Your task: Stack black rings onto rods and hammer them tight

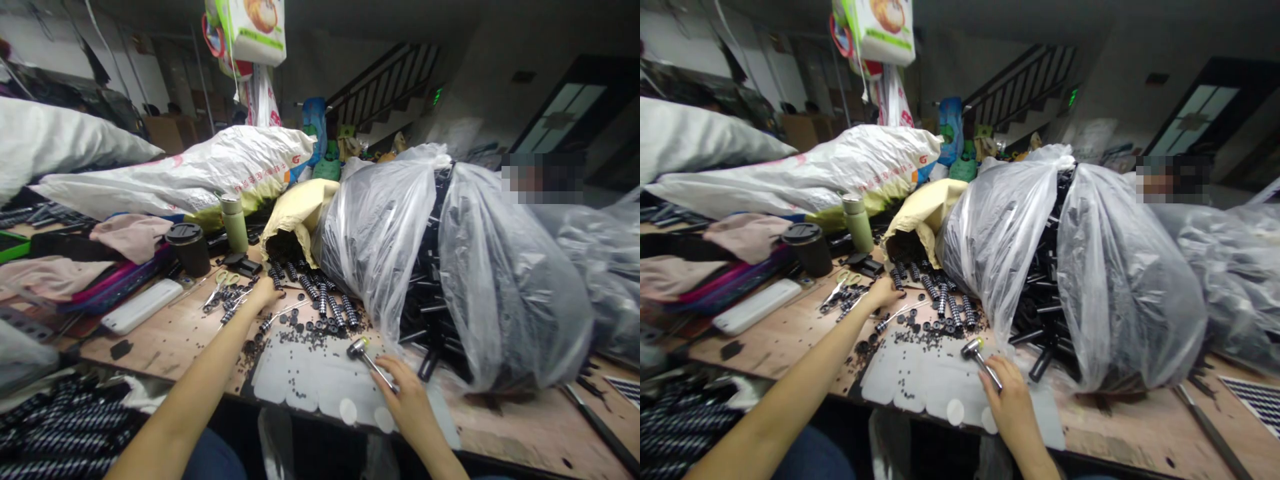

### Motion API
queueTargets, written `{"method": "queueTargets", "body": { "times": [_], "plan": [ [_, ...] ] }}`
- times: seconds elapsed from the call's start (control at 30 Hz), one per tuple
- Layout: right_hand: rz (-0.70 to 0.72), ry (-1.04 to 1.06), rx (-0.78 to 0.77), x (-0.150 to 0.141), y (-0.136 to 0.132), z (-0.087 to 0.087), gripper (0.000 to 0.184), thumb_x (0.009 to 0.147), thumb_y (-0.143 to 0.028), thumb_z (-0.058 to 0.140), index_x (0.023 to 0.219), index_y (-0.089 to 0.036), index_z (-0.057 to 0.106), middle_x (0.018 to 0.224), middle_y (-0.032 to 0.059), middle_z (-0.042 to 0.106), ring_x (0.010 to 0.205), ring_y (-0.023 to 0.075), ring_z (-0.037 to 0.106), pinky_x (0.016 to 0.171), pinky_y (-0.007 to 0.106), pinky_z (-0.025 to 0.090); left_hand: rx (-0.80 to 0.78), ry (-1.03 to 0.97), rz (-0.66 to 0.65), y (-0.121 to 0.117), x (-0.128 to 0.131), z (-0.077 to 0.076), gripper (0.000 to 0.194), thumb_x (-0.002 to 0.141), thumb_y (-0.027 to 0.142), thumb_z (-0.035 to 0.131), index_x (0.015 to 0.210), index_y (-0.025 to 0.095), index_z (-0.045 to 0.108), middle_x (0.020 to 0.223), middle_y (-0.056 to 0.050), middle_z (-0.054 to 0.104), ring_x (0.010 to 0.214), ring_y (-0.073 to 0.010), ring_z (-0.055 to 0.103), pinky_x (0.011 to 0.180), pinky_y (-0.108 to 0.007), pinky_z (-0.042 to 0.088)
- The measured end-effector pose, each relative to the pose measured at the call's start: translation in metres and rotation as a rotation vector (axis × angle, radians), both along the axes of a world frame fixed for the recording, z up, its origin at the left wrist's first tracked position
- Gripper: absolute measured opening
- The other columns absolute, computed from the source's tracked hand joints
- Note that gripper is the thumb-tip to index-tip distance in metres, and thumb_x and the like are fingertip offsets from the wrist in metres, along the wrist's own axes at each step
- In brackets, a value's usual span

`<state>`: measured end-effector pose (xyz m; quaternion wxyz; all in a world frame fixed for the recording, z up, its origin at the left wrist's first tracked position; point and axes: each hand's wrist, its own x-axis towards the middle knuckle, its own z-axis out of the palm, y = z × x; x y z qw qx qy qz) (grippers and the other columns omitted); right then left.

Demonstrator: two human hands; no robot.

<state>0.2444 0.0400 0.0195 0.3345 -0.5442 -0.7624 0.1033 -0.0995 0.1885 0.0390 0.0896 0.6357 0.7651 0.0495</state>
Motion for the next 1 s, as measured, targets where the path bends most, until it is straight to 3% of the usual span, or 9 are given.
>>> {"method": "queueTargets", "body": {
  "times": [0.17,0.3,0.4,0.5,0.67,0.73,0.9,1.0],
  "plan": [
    [0.065,0.010,-0.070,-0.018,-0.008,-0.003,0.023,0.081,-0.035,0.048,0.091,-0.020,0.063,0.099,0.0091,0.064,0.095,0.0220,0.059,0.084,0.038,0.048,0.080,0.054,0.051,0.000,0.007,-0.005,0.042,0.077,0.043,0.049,0.101,0.010,0.055,0.098,-0.016,0.061,0.090,-0.0247,0.059,0.075,-0.029,0.043],
    [0.052,0.026,-0.104,-0.020,-0.011,-0.001,0.021,0.081,-0.032,0.047,0.092,-0.021,0.062,0.101,0.0090,0.063,0.098,0.0219,0.057,0.087,0.038,0.046,0.163,0.095,-0.038,0.006,0.001,0.004,0.080,0.061,0.046,0.067,0.125,0.010,0.035,0.124,-0.020,0.044,0.112,-0.0311,0.043,0.090,-0.035,0.035],
    [0.051,0.029,-0.095,-0.017,-0.013,-0.001,0.022,0.081,-0.034,0.048,0.091,-0.021,0.063,0.099,0.0088,0.064,0.097,0.0221,0.058,0.087,0.038,0.046,0.136,0.091,-0.177,0.020,-0.013,0.016,0.094,0.048,0.043,0.076,0.128,0.019,0.033,0.127,-0.014,0.043,0.117,-0.0291,0.039,0.093,-0.031,0.032],
    [0.046,0.025,-0.107,-0.016,-0.014,-0.003,0.022,0.081,-0.035,0.049,0.090,-0.022,0.063,0.100,0.0084,0.064,0.097,0.0222,0.058,0.086,0.037,0.047,0.087,0.079,-0.251,0.036,-0.022,0.026,0.083,0.048,0.046,0.075,0.120,0.017,0.044,0.118,-0.013,0.052,0.106,-0.0265,0.049,0.087,-0.027,0.037],
    [0.046,0.019,-0.170,-0.018,-0.016,-0.007,0.021,0.080,-0.034,0.049,0.090,-0.022,0.063,0.101,0.0086,0.064,0.098,0.0227,0.058,0.085,0.036,0.048,0.159,0.087,-0.310,0.046,-0.009,0.031,0.050,0.075,0.050,0.051,0.116,0.020,0.049,0.116,-0.009,0.053,0.108,-0.0226,0.047,0.091,-0.027,0.033],
    [0.057,0.025,-0.199,-0.021,-0.016,-0.009,0.020,0.080,-0.033,0.050,0.090,-0.021,0.063,0.101,0.0088,0.063,0.098,0.0222,0.058,0.086,0.036,0.047,0.177,0.103,-0.321,0.046,-0.001,0.030,0.051,0.075,0.051,0.051,0.115,0.020,0.049,0.119,-0.010,0.051,0.113,-0.0235,0.042,0.093,-0.028,0.030],
    [0.084,0.038,-0.256,-0.029,-0.017,-0.013,0.020,0.080,-0.032,0.050,0.090,-0.020,0.062,0.102,0.0092,0.062,0.099,0.0220,0.057,0.089,0.036,0.045,0.109,0.162,-0.190,0.056,0.000,0.024,0.077,0.061,0.064,0.057,0.110,0.005,0.051,0.112,-0.025,0.053,0.108,-0.0359,0.046,0.090,-0.040,0.033],
    [0.107,0.036,-0.276,-0.032,-0.018,-0.014,0.020,0.081,-0.031,0.049,0.091,-0.019,0.061,0.101,0.0093,0.062,0.098,0.0217,0.057,0.088,0.036,0.045,0.018,0.161,-0.164,0.064,-0.001,0.023,0.069,0.057,0.064,0.060,0.099,0.010,0.058,0.104,-0.021,0.060,0.098,-0.0340,0.053,0.082,-0.037,0.038]
  ]
}}
